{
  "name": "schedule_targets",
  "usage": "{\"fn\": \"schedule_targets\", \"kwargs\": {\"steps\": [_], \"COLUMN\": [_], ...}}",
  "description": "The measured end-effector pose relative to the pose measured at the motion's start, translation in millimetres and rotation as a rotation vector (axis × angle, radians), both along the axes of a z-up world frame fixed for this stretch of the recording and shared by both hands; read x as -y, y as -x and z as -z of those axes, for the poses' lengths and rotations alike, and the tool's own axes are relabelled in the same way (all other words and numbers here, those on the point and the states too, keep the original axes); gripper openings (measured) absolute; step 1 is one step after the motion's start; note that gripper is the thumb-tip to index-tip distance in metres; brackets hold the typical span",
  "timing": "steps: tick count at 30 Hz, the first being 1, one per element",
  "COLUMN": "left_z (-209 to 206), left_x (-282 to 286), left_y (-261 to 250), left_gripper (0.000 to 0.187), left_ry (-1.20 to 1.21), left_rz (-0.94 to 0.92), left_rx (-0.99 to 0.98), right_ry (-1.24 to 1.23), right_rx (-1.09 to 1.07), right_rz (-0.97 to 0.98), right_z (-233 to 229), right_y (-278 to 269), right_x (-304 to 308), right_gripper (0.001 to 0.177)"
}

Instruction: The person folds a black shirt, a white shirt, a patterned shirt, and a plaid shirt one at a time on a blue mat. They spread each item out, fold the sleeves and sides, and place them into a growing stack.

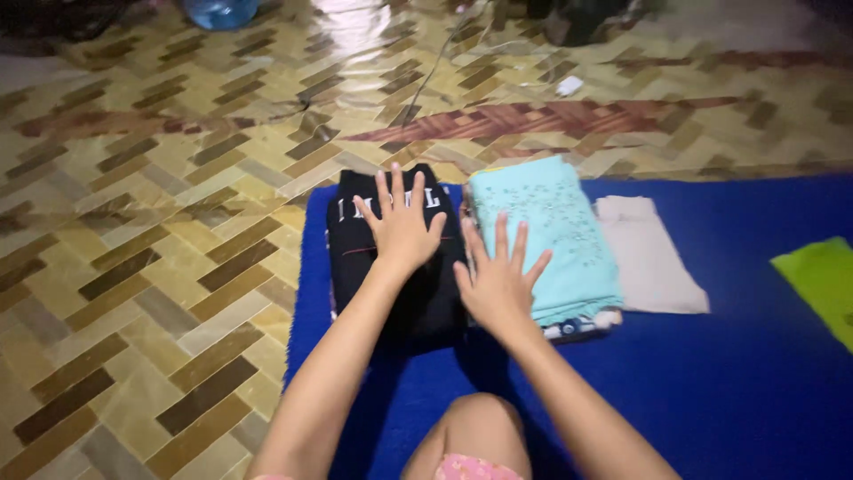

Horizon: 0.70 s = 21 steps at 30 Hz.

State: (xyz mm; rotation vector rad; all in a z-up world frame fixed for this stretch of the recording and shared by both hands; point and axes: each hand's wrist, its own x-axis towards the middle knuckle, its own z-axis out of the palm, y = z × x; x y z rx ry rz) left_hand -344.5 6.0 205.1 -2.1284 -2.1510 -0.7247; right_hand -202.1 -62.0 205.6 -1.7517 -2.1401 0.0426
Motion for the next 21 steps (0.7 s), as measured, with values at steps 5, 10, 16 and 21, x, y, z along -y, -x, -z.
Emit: {"fn": "schedule_targets", "kwargs": {"steps": [5,10,16,21], "left_z": [-66.3,-97.2,-115.0,-119.8], "left_x": [27.1,42.2,76.8,117.9], "left_y": [-59.1,-130.6,-230.3,-321.2], "left_gripper": [0.072,0.074,0.072,0.073], "left_ry": [-0.113,-0.293,-0.303,-0.289], "left_rz": [0.214,0.42,0.594,0.753], "left_rx": [0.029,0.037,0.047,0.078], "right_ry": [-0.198,-0.244,-0.316,-0.36], "right_rx": [-0.015,-0.072,-0.063,0.003], "right_rz": [0.143,0.274,0.468,0.601], "right_z": [-54.9,-94.3,-124.8,-129.1], "right_y": [-57.9,-122.8,-212.2,-289.2], "right_x": [6.4,29.7,76.9,126.9], "right_gripper": [0.062,0.061,0.061,0.06]}}
